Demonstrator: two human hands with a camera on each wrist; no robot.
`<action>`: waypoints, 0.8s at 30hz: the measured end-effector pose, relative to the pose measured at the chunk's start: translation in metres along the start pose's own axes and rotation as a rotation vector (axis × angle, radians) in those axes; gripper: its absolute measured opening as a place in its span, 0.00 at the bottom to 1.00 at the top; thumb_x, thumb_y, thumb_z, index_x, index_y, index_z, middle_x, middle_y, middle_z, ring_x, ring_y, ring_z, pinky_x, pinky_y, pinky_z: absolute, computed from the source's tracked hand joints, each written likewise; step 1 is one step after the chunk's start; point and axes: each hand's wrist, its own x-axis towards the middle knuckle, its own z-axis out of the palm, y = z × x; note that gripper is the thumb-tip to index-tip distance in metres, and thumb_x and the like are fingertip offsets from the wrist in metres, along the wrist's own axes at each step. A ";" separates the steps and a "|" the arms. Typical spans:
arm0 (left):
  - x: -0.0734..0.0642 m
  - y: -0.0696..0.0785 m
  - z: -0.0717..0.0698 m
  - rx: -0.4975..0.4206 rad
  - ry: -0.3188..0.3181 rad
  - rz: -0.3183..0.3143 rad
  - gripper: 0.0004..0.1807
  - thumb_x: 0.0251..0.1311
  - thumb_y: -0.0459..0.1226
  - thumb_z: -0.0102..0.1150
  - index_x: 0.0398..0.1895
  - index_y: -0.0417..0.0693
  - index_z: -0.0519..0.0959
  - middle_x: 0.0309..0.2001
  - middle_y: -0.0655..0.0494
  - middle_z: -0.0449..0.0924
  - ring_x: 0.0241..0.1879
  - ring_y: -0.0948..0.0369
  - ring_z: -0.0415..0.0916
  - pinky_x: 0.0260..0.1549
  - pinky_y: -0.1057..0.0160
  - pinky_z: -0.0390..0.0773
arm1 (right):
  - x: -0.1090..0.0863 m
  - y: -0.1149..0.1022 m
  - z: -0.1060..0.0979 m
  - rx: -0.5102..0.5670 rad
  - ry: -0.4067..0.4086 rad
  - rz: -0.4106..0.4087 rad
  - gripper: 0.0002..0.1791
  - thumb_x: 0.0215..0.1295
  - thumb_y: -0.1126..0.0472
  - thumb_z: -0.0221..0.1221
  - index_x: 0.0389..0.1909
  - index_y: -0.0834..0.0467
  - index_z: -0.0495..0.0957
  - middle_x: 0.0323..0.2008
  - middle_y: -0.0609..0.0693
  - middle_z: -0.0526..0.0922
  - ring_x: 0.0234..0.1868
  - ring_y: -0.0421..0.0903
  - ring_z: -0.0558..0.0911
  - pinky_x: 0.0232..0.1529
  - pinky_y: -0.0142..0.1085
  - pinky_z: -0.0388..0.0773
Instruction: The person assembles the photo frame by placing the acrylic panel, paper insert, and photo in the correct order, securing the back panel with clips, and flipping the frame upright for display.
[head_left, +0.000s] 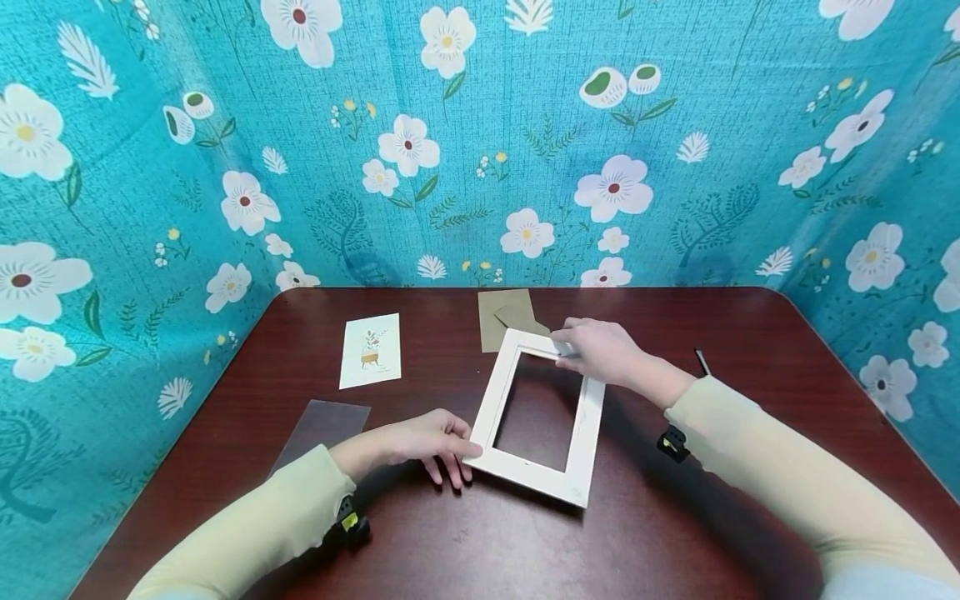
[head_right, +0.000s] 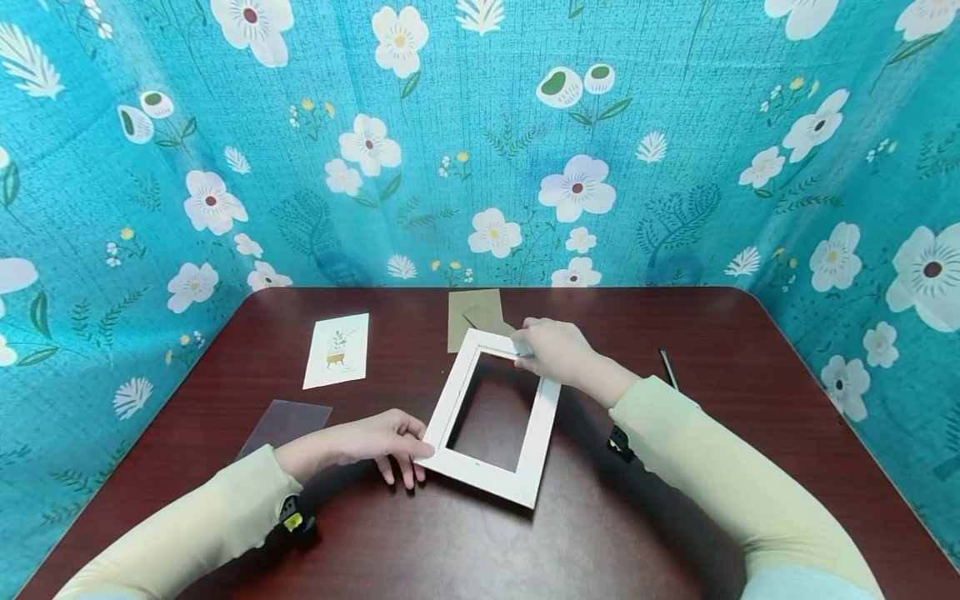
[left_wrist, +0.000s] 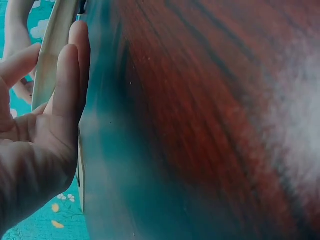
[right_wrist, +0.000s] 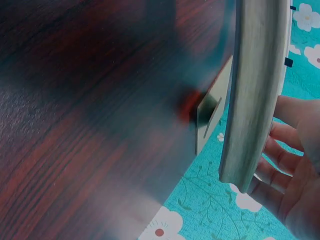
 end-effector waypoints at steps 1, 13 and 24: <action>-0.001 0.000 0.001 0.003 -0.011 -0.006 0.11 0.65 0.39 0.58 0.28 0.41 0.73 0.29 0.41 0.84 0.26 0.55 0.83 0.17 0.65 0.77 | 0.001 -0.001 0.002 0.002 -0.001 -0.012 0.18 0.55 0.57 0.71 0.46 0.56 0.83 0.31 0.48 0.77 0.29 0.44 0.76 0.25 0.38 0.75; -0.004 -0.001 0.019 0.042 -0.113 -0.062 0.14 0.65 0.41 0.59 0.26 0.40 0.74 0.26 0.40 0.84 0.27 0.52 0.85 0.15 0.66 0.77 | 0.015 -0.006 0.022 0.020 -0.094 -0.077 0.19 0.57 0.57 0.69 0.49 0.57 0.83 0.41 0.52 0.81 0.41 0.48 0.80 0.39 0.44 0.78; 0.000 -0.001 0.021 0.073 -0.128 -0.091 0.16 0.66 0.43 0.58 0.27 0.38 0.76 0.27 0.42 0.84 0.26 0.54 0.84 0.15 0.67 0.76 | 0.023 -0.006 0.031 0.024 -0.143 -0.083 0.19 0.59 0.58 0.69 0.51 0.56 0.82 0.41 0.54 0.81 0.40 0.49 0.79 0.39 0.44 0.78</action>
